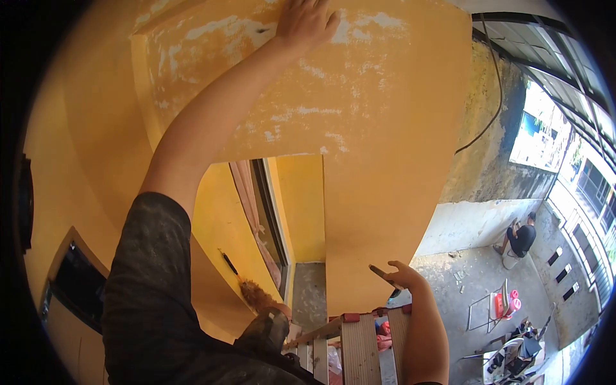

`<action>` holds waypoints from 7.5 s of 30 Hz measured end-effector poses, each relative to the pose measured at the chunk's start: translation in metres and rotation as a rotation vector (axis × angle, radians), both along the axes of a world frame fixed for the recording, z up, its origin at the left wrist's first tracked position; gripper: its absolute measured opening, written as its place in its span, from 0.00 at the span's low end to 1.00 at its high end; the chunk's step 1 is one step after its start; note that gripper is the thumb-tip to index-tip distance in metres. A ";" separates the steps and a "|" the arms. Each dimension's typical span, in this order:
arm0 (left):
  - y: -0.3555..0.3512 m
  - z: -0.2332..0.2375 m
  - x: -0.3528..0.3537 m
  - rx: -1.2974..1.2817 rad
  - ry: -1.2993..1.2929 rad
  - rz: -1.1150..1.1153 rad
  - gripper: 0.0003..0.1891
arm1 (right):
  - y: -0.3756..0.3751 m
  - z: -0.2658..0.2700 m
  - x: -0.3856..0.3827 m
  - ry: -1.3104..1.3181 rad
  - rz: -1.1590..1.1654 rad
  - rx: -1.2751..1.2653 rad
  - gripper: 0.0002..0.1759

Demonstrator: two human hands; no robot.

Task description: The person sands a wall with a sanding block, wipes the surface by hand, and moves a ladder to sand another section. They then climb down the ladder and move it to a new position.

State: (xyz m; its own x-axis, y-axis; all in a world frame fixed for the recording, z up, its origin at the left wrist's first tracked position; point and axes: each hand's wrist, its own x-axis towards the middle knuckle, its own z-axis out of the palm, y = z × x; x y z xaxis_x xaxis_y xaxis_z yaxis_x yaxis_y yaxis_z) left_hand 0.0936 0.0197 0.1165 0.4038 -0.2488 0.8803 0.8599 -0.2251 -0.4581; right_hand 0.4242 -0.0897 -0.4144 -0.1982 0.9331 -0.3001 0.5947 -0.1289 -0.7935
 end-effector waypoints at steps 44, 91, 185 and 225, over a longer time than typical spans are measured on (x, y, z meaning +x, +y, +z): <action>-0.080 -0.269 -0.090 -0.478 0.125 0.241 0.34 | 0.007 -0.007 -0.009 -0.025 0.108 0.328 0.45; -0.094 -0.264 -0.185 -0.433 -0.169 0.323 0.37 | -0.028 0.049 -0.019 -0.079 -0.053 0.001 0.48; -0.063 -0.117 -0.281 0.040 -0.057 -0.002 0.18 | -0.037 0.270 -0.375 0.024 -0.275 1.728 0.26; -0.075 -0.116 -0.276 -0.045 -0.084 0.028 0.21 | 0.039 0.303 -0.475 -0.020 -0.653 1.782 0.22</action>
State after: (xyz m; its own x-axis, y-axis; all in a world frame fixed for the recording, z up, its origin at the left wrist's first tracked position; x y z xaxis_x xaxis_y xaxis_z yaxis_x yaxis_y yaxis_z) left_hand -0.1823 -0.0553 0.0005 0.3347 -0.1975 0.9214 0.9010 -0.2193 -0.3743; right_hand -0.0511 -0.0511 -0.1118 0.2561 0.0327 0.9661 0.8079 0.5416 -0.2325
